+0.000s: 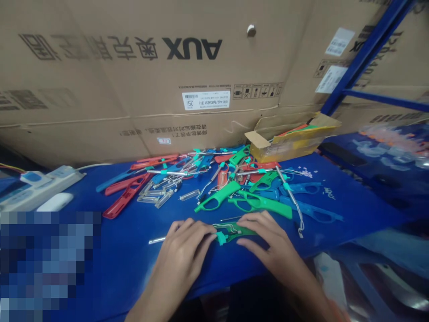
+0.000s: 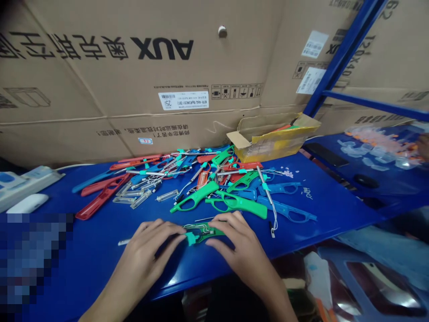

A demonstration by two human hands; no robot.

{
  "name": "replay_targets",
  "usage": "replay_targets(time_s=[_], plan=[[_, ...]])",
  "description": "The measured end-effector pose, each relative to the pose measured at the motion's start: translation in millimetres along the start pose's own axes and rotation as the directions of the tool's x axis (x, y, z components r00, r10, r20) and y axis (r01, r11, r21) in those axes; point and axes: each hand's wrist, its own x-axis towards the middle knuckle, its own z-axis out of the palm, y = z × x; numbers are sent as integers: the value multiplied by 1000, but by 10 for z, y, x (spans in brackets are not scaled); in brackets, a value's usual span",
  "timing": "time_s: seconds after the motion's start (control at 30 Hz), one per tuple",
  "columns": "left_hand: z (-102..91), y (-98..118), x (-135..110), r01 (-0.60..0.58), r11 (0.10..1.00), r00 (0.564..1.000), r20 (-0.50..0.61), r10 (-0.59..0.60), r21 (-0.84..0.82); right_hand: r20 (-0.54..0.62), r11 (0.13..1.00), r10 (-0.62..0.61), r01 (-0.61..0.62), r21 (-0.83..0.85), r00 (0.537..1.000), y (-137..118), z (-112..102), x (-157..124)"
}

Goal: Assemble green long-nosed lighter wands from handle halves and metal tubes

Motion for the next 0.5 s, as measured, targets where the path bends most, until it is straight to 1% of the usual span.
replay_targets(time_s=[0.1,0.17,0.4,0.5], plan=[[33,-24,-30,55,996,998,-21,-57,-74,12,1000,2,-2,1,1000,-9,-4,15],[49,-29,-30,77,994,996,-34,-80,-77,18,1000,7,-7,0,1000,-14,4,24],[1,-24,52,29,998,999,16,-30,59,10,1000,8,-8,-7,1000,-15,35,32],[-27,-35,55,32,995,999,29,-35,93,15,1000,-22,22,-21,1000,-7,41,27]])
